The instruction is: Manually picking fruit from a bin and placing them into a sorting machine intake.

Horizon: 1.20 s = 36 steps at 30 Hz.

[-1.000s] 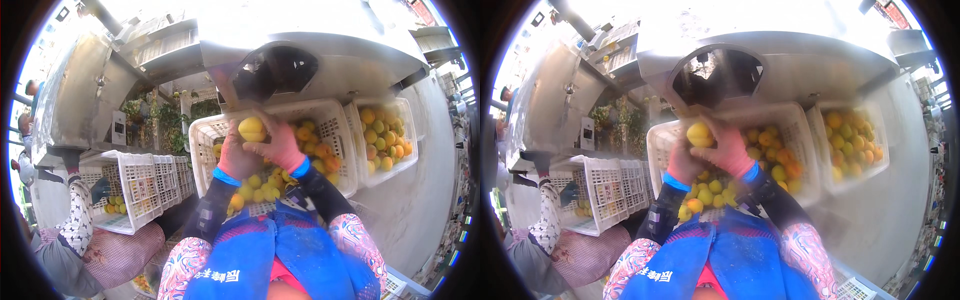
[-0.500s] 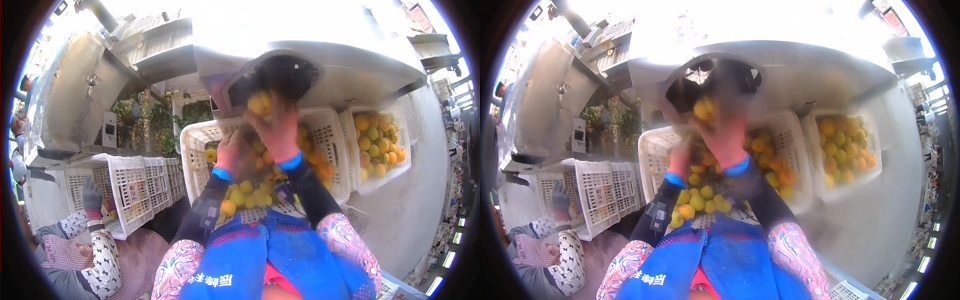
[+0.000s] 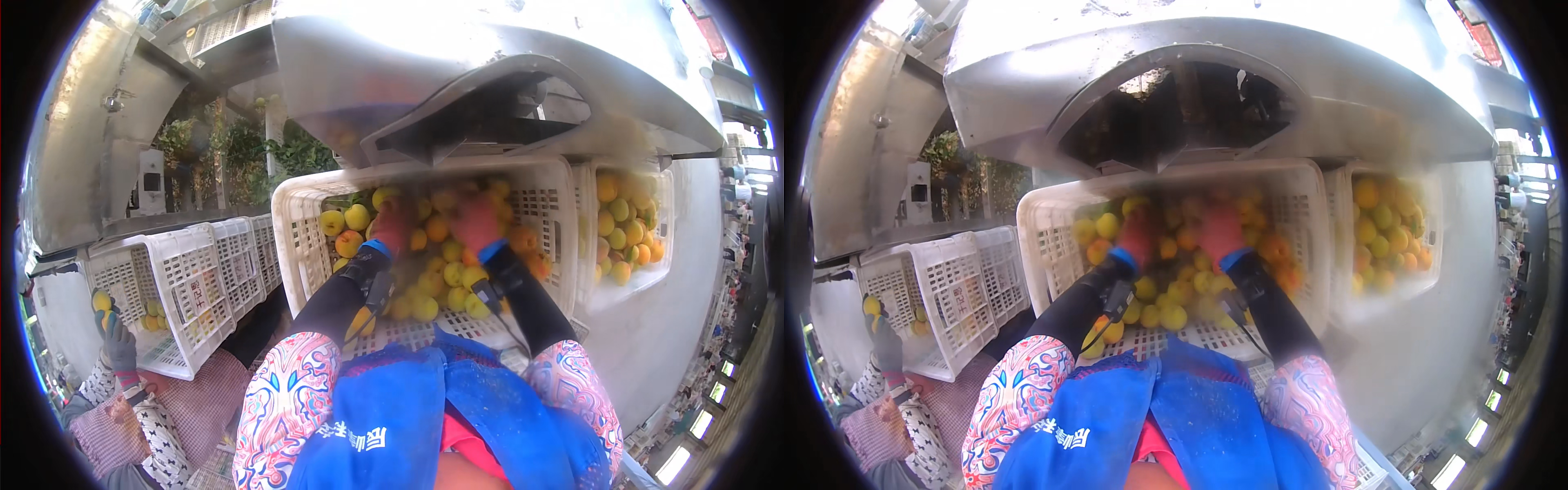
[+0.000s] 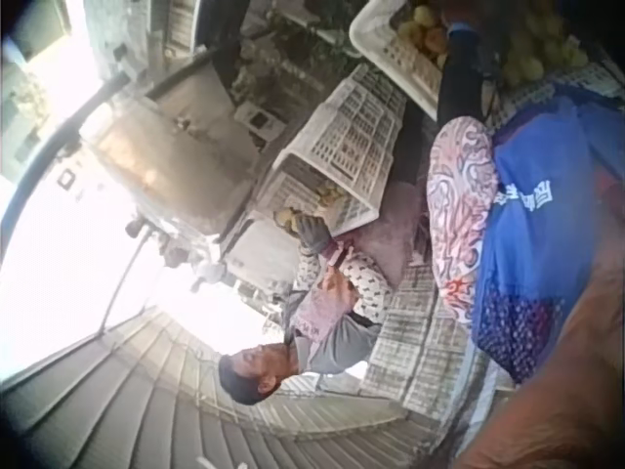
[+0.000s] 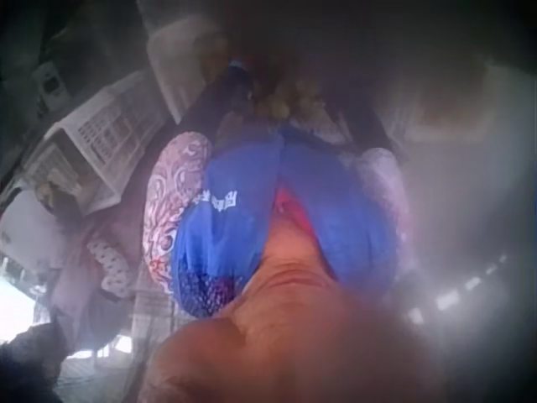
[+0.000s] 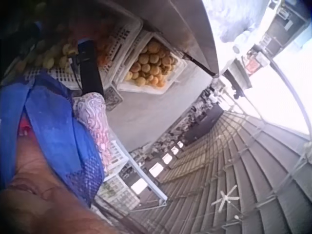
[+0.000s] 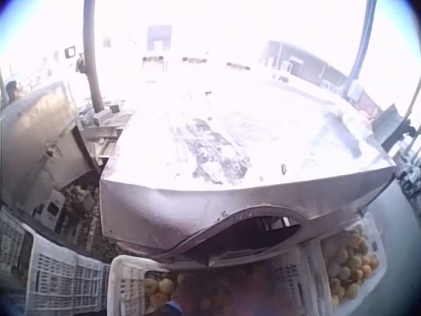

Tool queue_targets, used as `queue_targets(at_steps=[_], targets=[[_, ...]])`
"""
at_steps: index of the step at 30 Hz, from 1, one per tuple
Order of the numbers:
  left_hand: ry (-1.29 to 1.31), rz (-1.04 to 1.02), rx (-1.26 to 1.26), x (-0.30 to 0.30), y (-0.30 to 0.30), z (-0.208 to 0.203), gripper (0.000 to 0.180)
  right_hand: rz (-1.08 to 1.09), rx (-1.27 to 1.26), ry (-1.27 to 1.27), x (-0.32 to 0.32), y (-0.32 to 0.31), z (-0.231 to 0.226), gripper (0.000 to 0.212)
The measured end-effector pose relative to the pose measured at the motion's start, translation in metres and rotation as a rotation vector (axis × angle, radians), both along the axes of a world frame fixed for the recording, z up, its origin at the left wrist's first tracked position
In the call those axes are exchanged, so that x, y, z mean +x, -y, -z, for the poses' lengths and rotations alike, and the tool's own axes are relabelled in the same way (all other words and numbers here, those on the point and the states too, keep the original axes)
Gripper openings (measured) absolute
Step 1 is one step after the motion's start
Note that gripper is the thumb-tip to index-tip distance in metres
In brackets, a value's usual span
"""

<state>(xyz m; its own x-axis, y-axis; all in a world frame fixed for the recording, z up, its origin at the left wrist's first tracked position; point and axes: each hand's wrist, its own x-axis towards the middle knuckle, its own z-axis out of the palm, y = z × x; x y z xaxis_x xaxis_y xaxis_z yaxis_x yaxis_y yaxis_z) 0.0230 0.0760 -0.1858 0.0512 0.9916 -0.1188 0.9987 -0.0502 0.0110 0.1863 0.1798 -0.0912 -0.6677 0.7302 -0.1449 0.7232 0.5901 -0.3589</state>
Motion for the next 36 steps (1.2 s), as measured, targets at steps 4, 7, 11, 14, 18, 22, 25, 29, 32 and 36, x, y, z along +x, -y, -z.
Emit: queue_targets(at_steps=[4,7,11,14,18,22,25,29,32,36], targets=[[0.138,0.032,-0.250,-0.008,-0.008,-0.022,0.041,-0.043,0.085,0.357,-0.006,-0.016,0.059,0.043],[0.379,-0.219,-0.270,-0.013,-0.001,-0.043,0.039,-0.104,0.121,0.365,-0.002,-0.024,0.076,0.049],[0.541,0.078,-0.080,-0.029,0.034,-0.011,0.040,-0.128,0.096,0.342,-0.002,-0.028,0.083,0.048],[1.279,-0.277,-0.017,-0.032,0.066,0.019,0.050,-0.159,-0.088,0.216,-0.021,-0.018,0.051,0.049],[2.650,-0.398,-0.121,-0.014,0.043,-0.097,0.070,0.377,-1.142,-0.704,0.013,0.011,0.050,0.061],[2.969,-0.468,-0.098,-0.023,0.056,-0.146,0.075,0.238,-0.943,-0.705,-0.001,0.044,-0.022,0.071],[2.783,-0.342,-0.115,-0.035,0.060,-0.182,0.077,0.058,-0.367,-0.729,-0.014,0.065,-0.089,0.077],[2.459,-0.373,0.077,-0.040,0.054,-0.218,0.073,0.002,0.114,-0.651,-0.039,0.077,-0.134,0.082],[2.546,-0.407,0.232,-0.035,0.049,-0.236,0.068,0.124,-0.082,-0.868,-0.053,0.076,-0.170,0.082],[2.727,-0.333,0.248,-0.031,0.050,-0.235,0.062,0.161,0.348,-0.915,-0.061,0.051,-0.178,0.075]])
